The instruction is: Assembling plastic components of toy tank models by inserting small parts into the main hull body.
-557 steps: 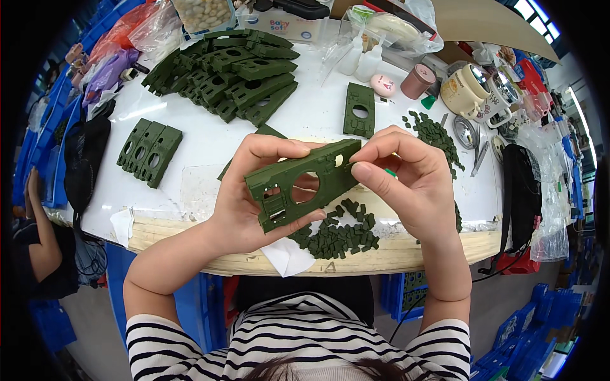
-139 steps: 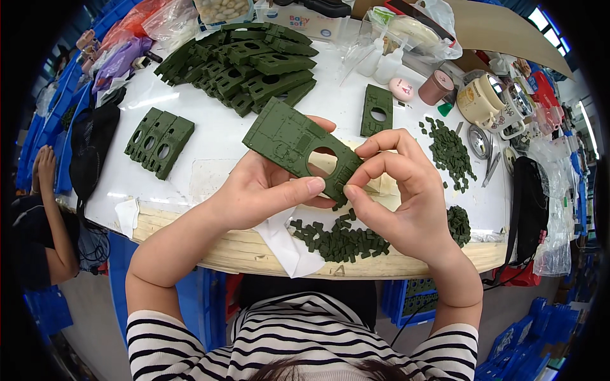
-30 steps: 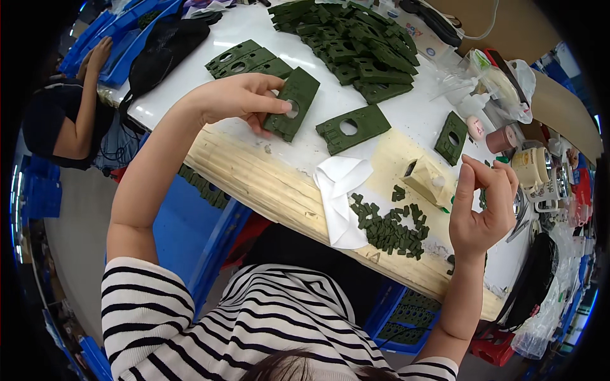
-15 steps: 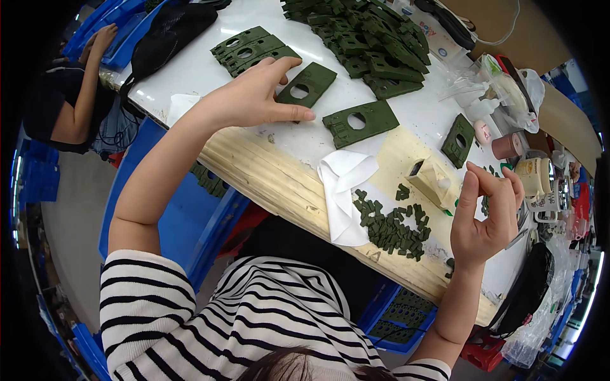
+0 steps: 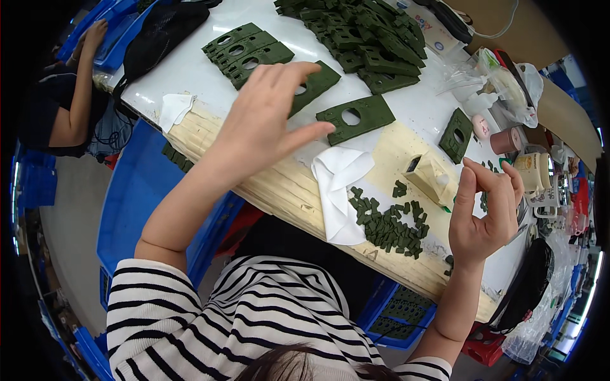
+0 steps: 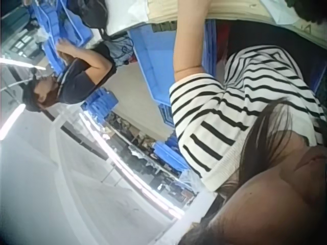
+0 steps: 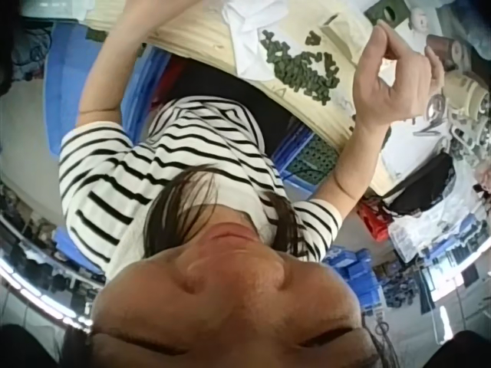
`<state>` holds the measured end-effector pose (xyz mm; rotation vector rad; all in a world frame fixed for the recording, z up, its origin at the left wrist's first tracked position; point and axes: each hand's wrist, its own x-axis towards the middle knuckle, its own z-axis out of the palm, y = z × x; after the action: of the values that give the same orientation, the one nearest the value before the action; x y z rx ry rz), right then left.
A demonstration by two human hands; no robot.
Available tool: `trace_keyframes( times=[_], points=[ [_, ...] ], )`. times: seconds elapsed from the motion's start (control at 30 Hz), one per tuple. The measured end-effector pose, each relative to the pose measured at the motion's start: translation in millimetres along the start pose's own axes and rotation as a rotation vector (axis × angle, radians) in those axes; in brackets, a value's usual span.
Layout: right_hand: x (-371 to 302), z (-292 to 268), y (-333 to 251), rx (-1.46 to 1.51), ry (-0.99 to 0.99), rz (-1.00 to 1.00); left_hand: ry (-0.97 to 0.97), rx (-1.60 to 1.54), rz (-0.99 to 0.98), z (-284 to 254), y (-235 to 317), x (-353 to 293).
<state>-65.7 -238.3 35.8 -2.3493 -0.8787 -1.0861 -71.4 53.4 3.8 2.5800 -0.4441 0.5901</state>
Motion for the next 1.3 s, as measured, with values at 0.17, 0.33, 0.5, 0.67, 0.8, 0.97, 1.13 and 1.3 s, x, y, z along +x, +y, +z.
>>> trace_keyframes(
  times=[0.17,0.33,0.5,0.67,0.8,0.97,1.13,1.3],
  points=[
    [0,-1,-1,0.002,-0.01,0.01,-0.06,-0.023,0.107,20,24,16],
    [0,-2,1,0.011,0.01,0.002,-0.09,0.028,0.066,27,23,17],
    [1,-3,0,0.011,0.011,0.001,-0.037,0.073,-0.013,16,20,2],
    [1,-3,-2,0.008,0.001,-0.001,-0.02,0.15,-0.063,9,15,-7],
    [0,-2,-3,0.007,-0.003,0.007,-0.006,0.165,-0.039,8,12,-8],
    [0,-2,-3,0.01,-0.002,0.004,0.007,0.136,-0.027,9,14,-11],
    [1,-2,-3,0.01,0.002,0.007,0.012,0.143,-0.062,13,16,-12],
    [1,-3,-4,0.006,-0.004,0.001,0.063,0.183,-0.076,15,9,-7]
  ],
)
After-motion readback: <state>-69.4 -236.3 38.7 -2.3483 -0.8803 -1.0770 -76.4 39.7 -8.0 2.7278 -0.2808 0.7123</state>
